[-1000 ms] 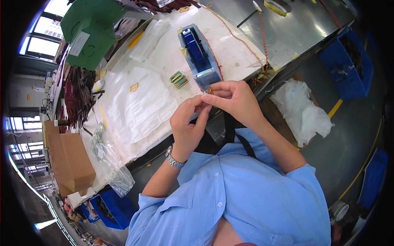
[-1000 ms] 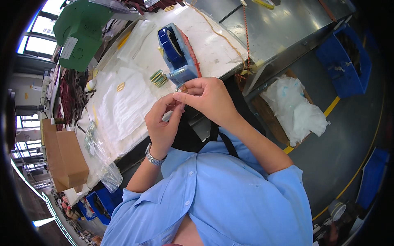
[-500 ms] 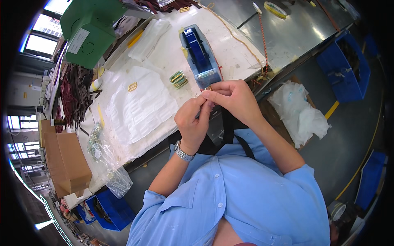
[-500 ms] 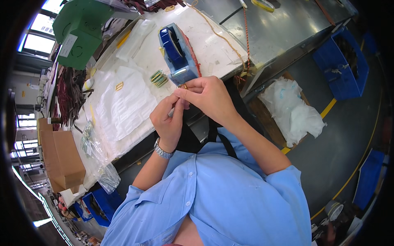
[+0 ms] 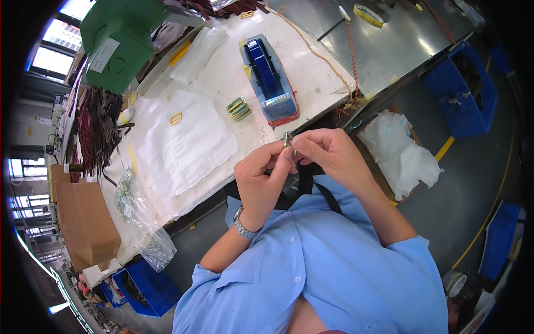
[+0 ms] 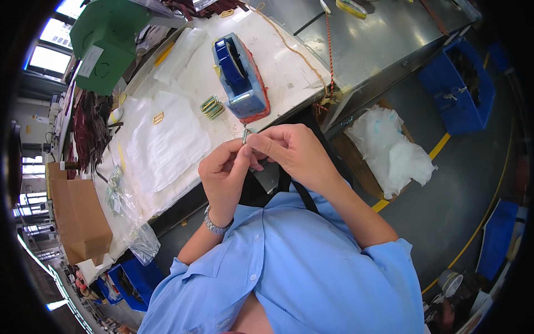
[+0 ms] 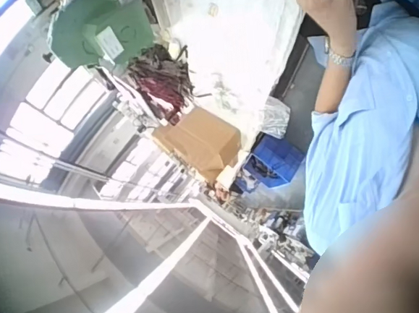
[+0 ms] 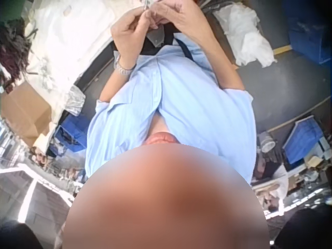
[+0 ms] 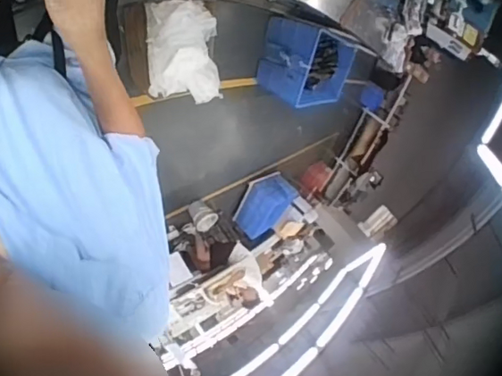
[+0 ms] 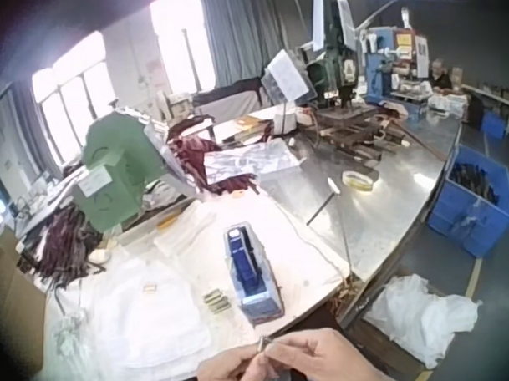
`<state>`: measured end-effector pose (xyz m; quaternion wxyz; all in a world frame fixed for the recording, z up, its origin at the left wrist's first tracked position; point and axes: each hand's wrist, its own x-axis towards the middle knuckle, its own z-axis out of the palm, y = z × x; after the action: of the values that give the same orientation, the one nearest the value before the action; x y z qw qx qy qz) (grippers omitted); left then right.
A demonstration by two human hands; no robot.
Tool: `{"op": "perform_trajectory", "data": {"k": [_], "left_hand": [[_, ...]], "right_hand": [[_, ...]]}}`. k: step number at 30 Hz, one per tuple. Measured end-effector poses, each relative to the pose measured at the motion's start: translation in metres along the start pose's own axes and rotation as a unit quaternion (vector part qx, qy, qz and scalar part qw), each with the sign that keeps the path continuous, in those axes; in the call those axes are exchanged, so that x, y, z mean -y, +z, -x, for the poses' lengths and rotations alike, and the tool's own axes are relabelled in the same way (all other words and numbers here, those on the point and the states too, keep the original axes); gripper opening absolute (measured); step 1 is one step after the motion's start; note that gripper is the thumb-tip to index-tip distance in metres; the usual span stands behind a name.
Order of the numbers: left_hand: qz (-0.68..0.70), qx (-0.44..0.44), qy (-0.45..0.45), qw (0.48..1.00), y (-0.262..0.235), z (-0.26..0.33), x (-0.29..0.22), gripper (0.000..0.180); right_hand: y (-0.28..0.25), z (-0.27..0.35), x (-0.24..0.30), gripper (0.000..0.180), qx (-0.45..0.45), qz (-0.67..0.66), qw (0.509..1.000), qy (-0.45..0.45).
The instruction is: The recorder is wrapping individual gold-colored metal buckles with blue adhesive tape at a workbench in a workshop.
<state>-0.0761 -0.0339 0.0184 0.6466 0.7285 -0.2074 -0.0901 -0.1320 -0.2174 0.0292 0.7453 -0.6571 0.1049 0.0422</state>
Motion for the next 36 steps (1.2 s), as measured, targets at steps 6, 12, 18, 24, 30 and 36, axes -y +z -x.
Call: {"op": "perform_trajectory", "data": {"k": [6,12,18,24,30,36], "left_hand": [[0.207,0.059,-0.135,0.967,-0.018,0.007,0.006,0.019],[0.224,0.096,-0.152,0.958,-0.020,0.021,0.011,0.022],[0.167,0.110,-0.174,0.964,-0.032,0.022,0.014,0.019],[0.044,0.092,-0.116,0.988,-0.041,0.021,0.016,0.014],[0.016,0.089,-0.156,0.984,-0.045,0.025,0.029,0.016],[-0.014,0.049,-0.103,0.993,-0.039,0.030,0.024,0.014]], "right_hand": [[0.011,0.016,-0.016,0.034,-0.016,-0.088,0.996,-0.031],[0.021,0.020,-0.024,0.021,-0.062,0.042,0.996,-0.051],[0.021,0.019,-0.014,0.017,-0.067,0.290,0.942,-0.153],[0.026,0.015,-0.026,0.014,-0.039,0.398,0.884,-0.243],[0.035,0.010,-0.026,0.016,-0.002,0.299,0.947,-0.115],[0.039,0.007,-0.032,0.013,-0.001,0.440,0.875,-0.200]]}}
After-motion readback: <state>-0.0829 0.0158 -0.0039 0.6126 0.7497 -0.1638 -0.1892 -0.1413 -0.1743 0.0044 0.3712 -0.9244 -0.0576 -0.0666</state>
